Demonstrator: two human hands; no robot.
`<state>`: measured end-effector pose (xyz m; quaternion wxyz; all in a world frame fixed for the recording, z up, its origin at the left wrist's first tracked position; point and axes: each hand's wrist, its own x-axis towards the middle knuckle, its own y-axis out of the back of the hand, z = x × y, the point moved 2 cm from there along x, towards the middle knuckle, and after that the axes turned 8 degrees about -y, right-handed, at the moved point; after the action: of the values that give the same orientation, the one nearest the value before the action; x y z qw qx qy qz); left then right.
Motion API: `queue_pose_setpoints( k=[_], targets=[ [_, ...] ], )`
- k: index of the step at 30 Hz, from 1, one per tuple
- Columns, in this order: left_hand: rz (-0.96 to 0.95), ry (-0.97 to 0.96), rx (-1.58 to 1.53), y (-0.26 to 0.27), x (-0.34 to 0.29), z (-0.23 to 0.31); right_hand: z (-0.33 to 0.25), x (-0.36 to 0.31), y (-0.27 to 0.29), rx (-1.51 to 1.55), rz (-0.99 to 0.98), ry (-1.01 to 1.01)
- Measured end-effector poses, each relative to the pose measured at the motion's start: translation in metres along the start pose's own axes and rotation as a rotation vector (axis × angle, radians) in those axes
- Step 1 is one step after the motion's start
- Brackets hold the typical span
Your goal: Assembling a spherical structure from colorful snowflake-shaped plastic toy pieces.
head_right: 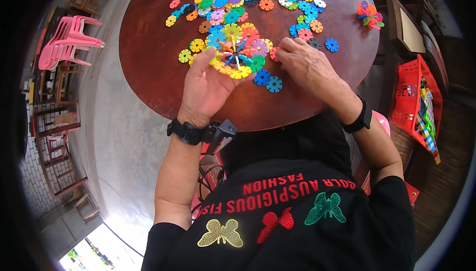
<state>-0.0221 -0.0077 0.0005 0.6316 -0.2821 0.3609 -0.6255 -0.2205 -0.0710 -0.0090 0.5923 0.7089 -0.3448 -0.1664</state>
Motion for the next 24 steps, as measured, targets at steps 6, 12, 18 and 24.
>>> queue_pose_setpoints(
  k=[6,12,18,24],
  targets=[
    [-0.016,-0.079,0.115,0.002,0.002,-0.003,-0.007,0.000,-0.001,-0.002,-0.049,-0.049],
    [0.052,-0.094,0.036,0.005,0.004,-0.005,-0.006,-0.003,-0.006,0.040,0.035,0.003],
    [0.061,-0.093,0.008,0.010,0.003,0.002,0.000,-0.002,0.001,0.104,-0.025,-0.036],
    [0.116,-0.114,-0.004,0.007,0.004,0.002,0.006,-0.001,0.002,0.163,-0.087,-0.175]
  ],
)
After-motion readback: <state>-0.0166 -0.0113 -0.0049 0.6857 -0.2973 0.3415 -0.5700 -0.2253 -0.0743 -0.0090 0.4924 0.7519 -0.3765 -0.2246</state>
